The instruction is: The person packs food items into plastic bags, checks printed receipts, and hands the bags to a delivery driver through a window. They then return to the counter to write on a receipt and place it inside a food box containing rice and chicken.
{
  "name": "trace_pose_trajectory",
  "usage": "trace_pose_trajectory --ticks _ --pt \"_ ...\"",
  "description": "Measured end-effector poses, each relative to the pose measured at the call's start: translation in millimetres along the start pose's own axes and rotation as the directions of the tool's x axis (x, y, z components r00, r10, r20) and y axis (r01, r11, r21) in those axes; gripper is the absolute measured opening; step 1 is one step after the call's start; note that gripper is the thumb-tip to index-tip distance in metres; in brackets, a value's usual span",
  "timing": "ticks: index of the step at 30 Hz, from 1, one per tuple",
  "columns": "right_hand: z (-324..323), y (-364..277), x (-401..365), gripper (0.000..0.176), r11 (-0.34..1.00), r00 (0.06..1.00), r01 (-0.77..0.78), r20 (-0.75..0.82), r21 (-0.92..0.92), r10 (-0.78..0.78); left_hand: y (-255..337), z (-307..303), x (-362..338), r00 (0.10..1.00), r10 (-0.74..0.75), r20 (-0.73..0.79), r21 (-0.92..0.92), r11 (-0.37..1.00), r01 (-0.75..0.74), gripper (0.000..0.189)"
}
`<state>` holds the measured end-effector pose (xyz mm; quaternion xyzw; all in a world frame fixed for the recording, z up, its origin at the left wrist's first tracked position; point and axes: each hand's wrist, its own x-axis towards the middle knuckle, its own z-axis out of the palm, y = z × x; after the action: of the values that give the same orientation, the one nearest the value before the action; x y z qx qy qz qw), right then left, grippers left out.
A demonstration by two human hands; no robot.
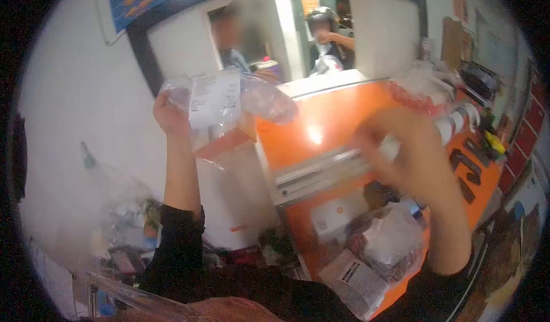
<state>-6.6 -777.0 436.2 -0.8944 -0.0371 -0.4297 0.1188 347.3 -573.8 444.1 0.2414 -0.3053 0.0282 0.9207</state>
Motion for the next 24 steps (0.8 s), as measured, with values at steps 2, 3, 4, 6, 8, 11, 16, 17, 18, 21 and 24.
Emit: trace_pose_trajectory --ticks 2,3,4,6,8,11,16,17,18,21,24 --pt "-18 63 12 0.020 0.907 0.951 -0.304 -0.032 -0.291 0.309 -24 30 -8 0.995 -0.081 -0.059 -0.030 0.996 0.080 0.029" --pt "-24 104 10 0.024 0.886 0.943 -0.333 -0.083 -0.322 0.324 -43 22 6 0.997 -0.082 0.008 -0.036 0.996 0.083 0.027" --pt "-28 146 4 0.030 0.865 0.934 -0.357 -0.132 -0.352 0.332 -58 28 8 0.991 -0.126 0.036 -0.071 0.989 0.128 0.023" --pt "-32 216 -13 0.048 0.809 0.882 -0.472 -0.195 -0.349 0.430 -85 40 10 0.983 -0.171 0.066 -0.123 0.976 0.179 0.019" --pt "-27 256 -30 0.066 0.591 0.899 -0.427 -0.251 -0.685 0.359 -114 48 13 0.982 -0.176 0.072 -0.155 0.970 0.185 0.020" --pt "-30 269 -35 0.096 0.449 0.808 -0.520 -0.248 -0.726 0.534 -150 43 20 0.978 -0.198 0.069 -0.167 0.964 0.207 0.023" --pt "-31 332 -46 0.112 0.636 0.739 -0.668 -0.248 -0.387 0.626 -167 39 18 0.985 -0.102 0.137 -0.074 0.991 0.113 0.026" --pt "-31 337 -46 0.113 0.631 0.731 -0.677 -0.252 -0.378 0.634 -170 36 20 0.988 -0.073 0.135 -0.022 0.997 0.077 0.026" --pt "-27 343 -47 0.113 0.694 0.757 -0.654 -0.254 -0.303 0.603 -172 33 21 0.991 -0.057 0.121 0.059 0.997 0.050 0.024" --pt "-16 361 -42 0.103 0.734 0.784 -0.614 -0.332 -0.290 0.525 -166 25 7 0.983 -0.067 0.170 0.416 0.909 -0.010 0.022" --pt "-7 345 -40 0.088 0.640 0.757 -0.652 -0.385 -0.406 0.528 -164 10 10 0.904 -0.286 0.319 0.398 0.906 0.146 0.020"
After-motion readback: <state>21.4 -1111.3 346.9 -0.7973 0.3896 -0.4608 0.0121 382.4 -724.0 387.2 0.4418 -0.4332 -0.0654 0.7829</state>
